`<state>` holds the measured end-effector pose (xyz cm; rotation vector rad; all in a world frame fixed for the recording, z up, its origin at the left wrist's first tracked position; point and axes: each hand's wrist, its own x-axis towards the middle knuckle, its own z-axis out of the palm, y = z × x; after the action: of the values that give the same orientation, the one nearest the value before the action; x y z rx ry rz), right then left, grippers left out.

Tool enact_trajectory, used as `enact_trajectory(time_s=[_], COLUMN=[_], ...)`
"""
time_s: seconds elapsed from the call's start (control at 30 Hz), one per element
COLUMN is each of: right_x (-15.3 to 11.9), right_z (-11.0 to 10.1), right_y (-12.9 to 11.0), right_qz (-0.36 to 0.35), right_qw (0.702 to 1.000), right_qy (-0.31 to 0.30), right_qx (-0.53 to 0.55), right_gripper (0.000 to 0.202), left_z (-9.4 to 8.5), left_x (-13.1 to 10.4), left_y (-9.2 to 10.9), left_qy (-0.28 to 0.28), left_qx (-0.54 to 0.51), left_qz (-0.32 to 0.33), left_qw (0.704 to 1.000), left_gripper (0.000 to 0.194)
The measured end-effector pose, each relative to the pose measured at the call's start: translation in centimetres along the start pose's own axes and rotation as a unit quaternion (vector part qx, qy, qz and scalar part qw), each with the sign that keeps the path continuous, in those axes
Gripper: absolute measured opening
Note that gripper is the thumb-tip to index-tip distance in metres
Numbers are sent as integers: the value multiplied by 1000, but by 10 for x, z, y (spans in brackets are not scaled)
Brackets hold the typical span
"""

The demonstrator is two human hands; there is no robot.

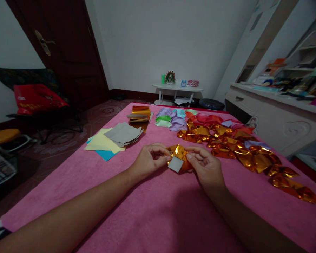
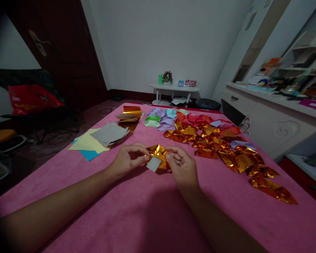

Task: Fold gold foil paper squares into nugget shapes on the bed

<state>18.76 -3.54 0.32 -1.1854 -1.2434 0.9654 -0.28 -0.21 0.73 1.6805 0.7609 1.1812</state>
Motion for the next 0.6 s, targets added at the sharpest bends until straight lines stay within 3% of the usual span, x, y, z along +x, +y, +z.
enact_trajectory(time_s=[0.17,0.33,0.6], right_x=[0,0,-1], right_z=[0,0,5], right_y=[1,-1,-5], right_qz=[5,5,-1], right_qw=[1000,1000,998], right_qy=[-13,-19,-55], right_qx=[-9,-15,19], right_gripper=[32,36,42], left_z=[0,-3,0], left_x=[0,-1,-1], left_y=[-4,-5,-3], left_qy=[-6,-37,-20], left_qx=[19,54,106], left_qz=[36,55,32], left_qw=[999,996,994], left_gripper=[7,25,45])
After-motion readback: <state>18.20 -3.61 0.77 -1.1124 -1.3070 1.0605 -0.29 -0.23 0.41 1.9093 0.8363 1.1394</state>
